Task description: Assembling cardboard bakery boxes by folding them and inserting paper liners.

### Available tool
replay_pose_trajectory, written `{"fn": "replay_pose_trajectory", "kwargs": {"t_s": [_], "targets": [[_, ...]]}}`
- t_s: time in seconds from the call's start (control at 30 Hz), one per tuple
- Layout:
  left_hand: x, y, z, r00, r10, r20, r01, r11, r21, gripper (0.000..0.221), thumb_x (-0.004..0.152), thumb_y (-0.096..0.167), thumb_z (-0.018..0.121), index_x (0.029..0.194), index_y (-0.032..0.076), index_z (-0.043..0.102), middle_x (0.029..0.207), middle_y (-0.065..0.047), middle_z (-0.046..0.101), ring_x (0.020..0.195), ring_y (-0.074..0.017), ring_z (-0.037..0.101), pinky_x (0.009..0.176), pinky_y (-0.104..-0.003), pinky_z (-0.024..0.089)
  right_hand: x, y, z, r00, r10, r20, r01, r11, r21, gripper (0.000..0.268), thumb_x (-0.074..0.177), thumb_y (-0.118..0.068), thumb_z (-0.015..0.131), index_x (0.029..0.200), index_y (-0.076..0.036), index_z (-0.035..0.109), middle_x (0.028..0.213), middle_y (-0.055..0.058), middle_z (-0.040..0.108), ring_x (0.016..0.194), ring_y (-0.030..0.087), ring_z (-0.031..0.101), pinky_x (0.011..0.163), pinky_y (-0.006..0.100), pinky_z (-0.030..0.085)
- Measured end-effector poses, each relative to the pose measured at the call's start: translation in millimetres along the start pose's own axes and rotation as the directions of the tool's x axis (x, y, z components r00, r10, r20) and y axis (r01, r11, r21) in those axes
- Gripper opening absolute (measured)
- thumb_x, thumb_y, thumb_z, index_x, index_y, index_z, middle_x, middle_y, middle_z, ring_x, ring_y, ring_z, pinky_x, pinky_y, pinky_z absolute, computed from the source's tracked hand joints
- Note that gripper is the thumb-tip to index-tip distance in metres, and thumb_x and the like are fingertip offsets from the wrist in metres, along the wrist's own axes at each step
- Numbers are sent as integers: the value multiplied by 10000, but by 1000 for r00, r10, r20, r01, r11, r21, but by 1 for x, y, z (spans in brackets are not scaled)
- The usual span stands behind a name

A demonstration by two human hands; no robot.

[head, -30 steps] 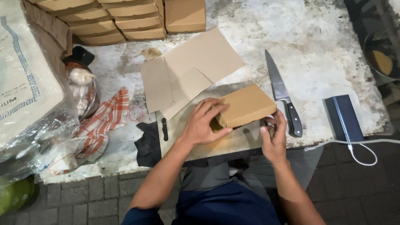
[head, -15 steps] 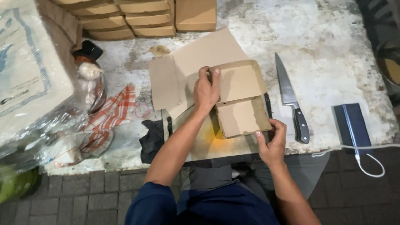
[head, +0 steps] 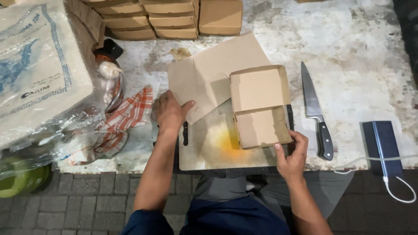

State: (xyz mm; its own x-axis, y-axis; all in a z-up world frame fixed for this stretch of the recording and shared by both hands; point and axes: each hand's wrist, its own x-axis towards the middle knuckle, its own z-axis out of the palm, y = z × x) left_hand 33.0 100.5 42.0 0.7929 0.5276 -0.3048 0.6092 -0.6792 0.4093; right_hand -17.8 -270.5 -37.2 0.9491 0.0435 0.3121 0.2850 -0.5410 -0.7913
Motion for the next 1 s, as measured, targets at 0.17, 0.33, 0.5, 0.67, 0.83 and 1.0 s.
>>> {"fn": "replay_pose_trajectory", "kwargs": {"t_s": [0.17, 0.33, 0.5, 0.67, 0.83, 1.0], "targets": [[5, -3, 4, 1000, -16, 9, 17, 968, -250, 940, 793, 416, 829, 1485, 26, 326, 1385, -281, 488, 1285, -451, 494, 990, -604, 446, 0, -3, -4, 1000, -2, -4, 2, 1000, 14, 464, 939, -245, 642, 1284, -33, 415, 1222, 139, 427, 1080, 373, 539, 936, 476, 457], [2, -5, -5, 948, 82, -308, -200, 905, -375, 647, 897, 4, 654, 1468, -59, 355, 1337, -348, 523, 1281, -499, 472, 1058, -590, 401, 0, -9, -5, 1000, -17, -18, 18, 1000, 22, 465, 936, -251, 647, 1285, -31, 433, 1221, 127, 437, 1093, 347, 547, 956, 458, 455], [18, -30, 1, 805, 226, -549, -523, 708, -475, 372, 935, -17, 617, 1306, -29, 582, 1062, -254, 691, 1058, -381, 639, 897, -484, 504, -1, -2, -4, 1000, -17, -6, 17, 999, 35, 461, 940, -244, 638, 1290, -26, 432, 1222, 142, 436, 1081, 353, 545, 948, 476, 458], [-23, 6, -7, 702, 350, -620, -712, 386, -587, 254, 961, -6, 625, 1212, -11, 664, 1045, -210, 719, 960, -230, 674, 831, -386, 550, 0, -3, -5, 1000, -1, 2, 1, 1000, 24, 460, 928, -217, 652, 1282, -21, 435, 1222, 150, 439, 1084, 381, 547, 951, 492, 460], [-83, 70, 10, -111, 743, -660, -968, 69, 240, 152, 862, 61, 671, 976, 81, 769, 967, -88, 762, 771, -276, 730, 658, -391, 580, -2, 10, -3, 1000, -9, 2, 9, 999, 40, 508, 918, -292, 674, 1286, -28, 445, 1226, 142, 464, 1123, 359, 545, 972, 473, 450], [-111, 79, 72, -97, 919, -381, -968, 2, 252, 158, 958, 99, 585, 1012, 64, 729, 951, -134, 702, 879, -304, 641, 692, -378, 473, -5, 21, -3, 999, -34, -26, 35, 999, 9, 538, 903, -247, 703, 1308, -13, 438, 1151, 154, 486, 1023, 350, 566, 864, 447, 478]]}}
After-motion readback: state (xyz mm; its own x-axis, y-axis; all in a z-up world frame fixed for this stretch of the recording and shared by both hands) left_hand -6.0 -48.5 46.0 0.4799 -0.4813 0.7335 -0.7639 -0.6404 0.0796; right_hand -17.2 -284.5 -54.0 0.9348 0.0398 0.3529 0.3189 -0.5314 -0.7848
